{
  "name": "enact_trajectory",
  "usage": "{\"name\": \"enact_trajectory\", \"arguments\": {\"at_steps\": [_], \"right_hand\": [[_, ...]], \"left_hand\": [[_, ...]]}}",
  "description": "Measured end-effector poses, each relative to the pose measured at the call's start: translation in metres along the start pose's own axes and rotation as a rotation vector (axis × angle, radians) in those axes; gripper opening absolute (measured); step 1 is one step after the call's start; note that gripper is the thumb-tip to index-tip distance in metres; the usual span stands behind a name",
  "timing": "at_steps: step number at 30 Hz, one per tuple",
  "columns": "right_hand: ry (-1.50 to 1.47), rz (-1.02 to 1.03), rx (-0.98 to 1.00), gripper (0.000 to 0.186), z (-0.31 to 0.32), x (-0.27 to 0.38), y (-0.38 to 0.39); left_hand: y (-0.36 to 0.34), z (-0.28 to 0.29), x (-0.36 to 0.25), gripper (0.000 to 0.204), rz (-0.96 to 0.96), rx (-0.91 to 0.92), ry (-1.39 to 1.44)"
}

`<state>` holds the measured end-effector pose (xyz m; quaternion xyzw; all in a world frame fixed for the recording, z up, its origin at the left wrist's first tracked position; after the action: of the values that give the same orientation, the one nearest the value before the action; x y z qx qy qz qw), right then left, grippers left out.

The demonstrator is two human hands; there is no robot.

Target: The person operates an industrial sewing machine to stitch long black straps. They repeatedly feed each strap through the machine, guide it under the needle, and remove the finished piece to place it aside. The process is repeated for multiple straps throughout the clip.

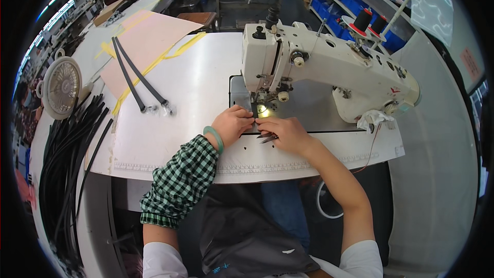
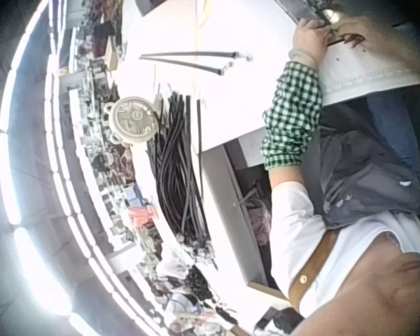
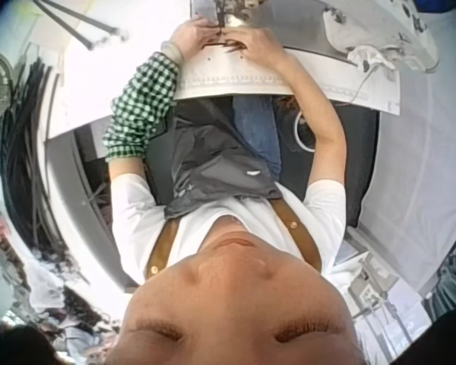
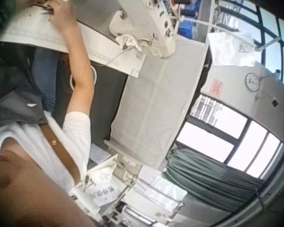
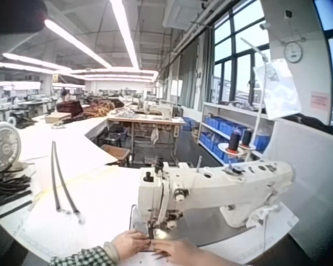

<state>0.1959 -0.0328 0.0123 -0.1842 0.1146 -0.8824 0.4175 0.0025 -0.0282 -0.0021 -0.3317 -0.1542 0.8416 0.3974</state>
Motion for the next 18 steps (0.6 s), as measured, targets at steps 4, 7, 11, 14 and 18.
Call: {"name": "enact_trajectory", "arguments": {"at_steps": [4, 7, 11, 14, 18], "right_hand": [[-0.007, 0.005, -0.087, 0.025, -0.004, -0.007, -0.007], [0.085, -0.029, -0.073, 0.022, -0.003, -0.006, -0.008], [0.094, -0.049, -0.129, 0.021, 0.001, -0.005, 0.000], [0.109, -0.076, -0.169, 0.022, 0.009, -0.004, 0.009], [0.099, -0.111, -0.217, 0.025, 0.022, -0.004, 0.020]], "left_hand": [[-0.004, 0.003, 0.006, 0.016, 0.008, 0.038, 0.000], [-0.006, 0.003, 0.016, 0.016, 0.014, 0.020, 0.016], [-0.010, 0.003, 0.021, 0.013, 0.038, 0.004, 0.046], [-0.011, 0.003, 0.022, 0.012, 0.066, -0.010, 0.060], [-0.012, 0.003, 0.028, 0.012, 0.211, -0.002, 0.069]]}}
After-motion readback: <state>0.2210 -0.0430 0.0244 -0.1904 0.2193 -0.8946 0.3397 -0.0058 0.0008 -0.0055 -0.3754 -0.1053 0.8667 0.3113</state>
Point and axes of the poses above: each hand's wrist, its own y-axis away from the middle knuckle, its own z-axis out of the back of the hand, x = y × z, the point moved 1 cm from there along -y, towards the middle knuckle, and after that the axes turned 10 degrees about y, right-handed, at the moved point
